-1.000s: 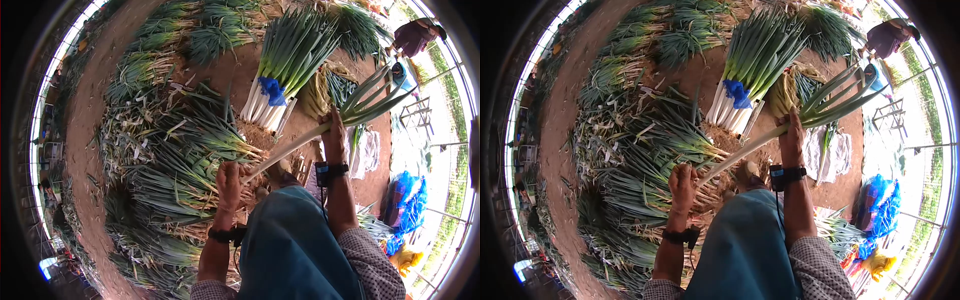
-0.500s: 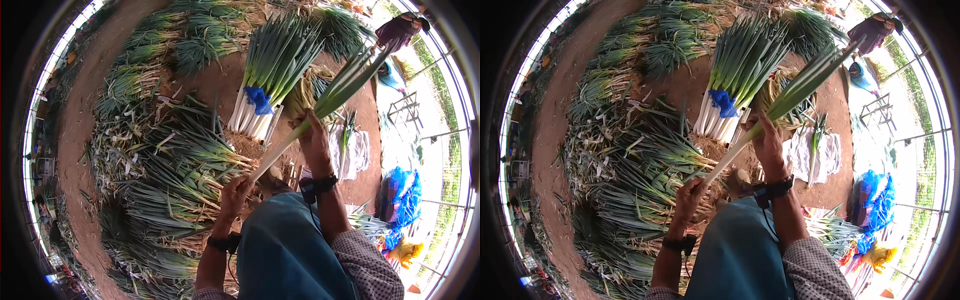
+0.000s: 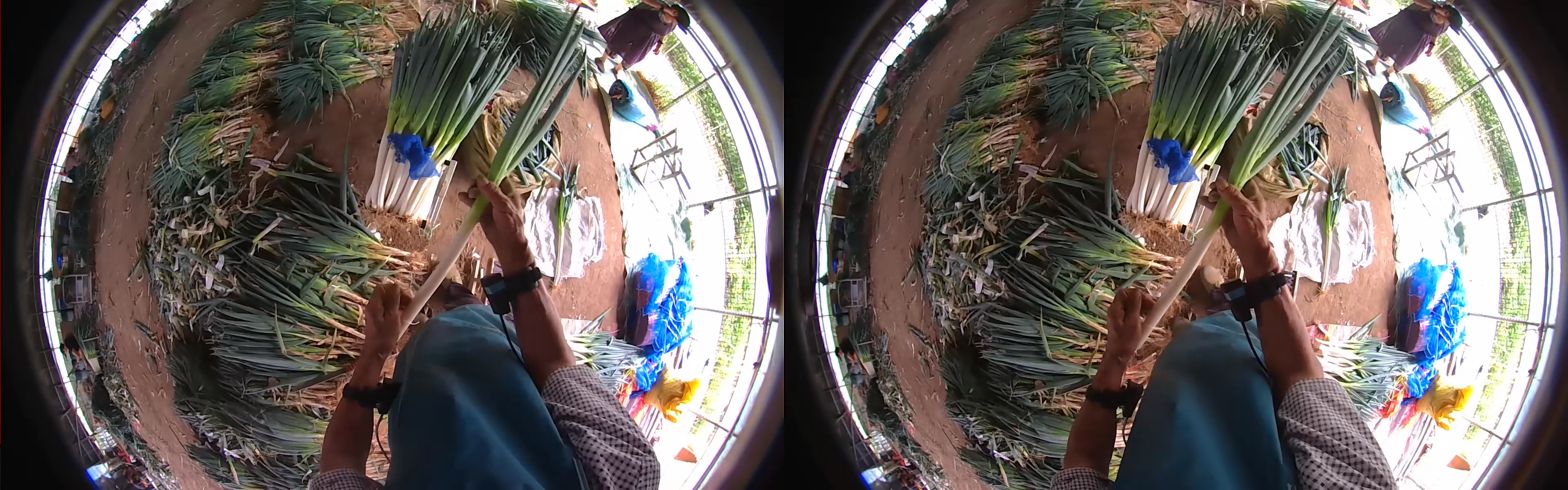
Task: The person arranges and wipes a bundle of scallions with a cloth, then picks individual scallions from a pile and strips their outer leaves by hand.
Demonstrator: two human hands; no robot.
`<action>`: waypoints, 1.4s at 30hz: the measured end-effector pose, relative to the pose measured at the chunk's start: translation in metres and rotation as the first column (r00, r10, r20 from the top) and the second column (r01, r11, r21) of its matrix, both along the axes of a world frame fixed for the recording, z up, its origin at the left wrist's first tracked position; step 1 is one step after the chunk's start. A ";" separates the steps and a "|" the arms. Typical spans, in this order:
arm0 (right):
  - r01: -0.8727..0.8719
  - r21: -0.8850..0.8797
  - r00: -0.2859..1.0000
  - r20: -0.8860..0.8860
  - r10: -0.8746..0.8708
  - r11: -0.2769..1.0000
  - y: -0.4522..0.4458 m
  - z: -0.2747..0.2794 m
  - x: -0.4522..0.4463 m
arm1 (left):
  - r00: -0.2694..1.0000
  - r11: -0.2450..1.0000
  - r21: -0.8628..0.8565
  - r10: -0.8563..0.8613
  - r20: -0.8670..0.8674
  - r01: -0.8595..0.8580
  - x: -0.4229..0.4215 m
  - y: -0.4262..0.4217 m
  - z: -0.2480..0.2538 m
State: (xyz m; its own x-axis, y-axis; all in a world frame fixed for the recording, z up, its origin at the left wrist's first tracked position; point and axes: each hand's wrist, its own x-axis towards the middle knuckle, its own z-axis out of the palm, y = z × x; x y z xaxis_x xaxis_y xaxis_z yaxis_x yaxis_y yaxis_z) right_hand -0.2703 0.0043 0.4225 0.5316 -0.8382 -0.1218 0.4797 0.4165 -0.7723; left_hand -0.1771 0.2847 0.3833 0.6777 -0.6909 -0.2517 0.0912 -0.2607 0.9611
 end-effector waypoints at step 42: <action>-0.100 -0.013 0.993 0.065 0.101 0.995 0.000 0.017 -0.026 | 0.901 0.920 0.045 -0.370 -0.226 0.389 0.006 -0.044 0.006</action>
State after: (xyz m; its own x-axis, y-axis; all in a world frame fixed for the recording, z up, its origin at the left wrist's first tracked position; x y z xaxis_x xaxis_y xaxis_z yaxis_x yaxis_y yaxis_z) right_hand -0.2960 0.0046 0.4393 0.6200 -0.7810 -0.0757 0.4857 0.4577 -0.7447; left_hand -0.1713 0.2403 0.3897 0.2939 -0.8538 -0.4297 0.1648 -0.3976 0.9026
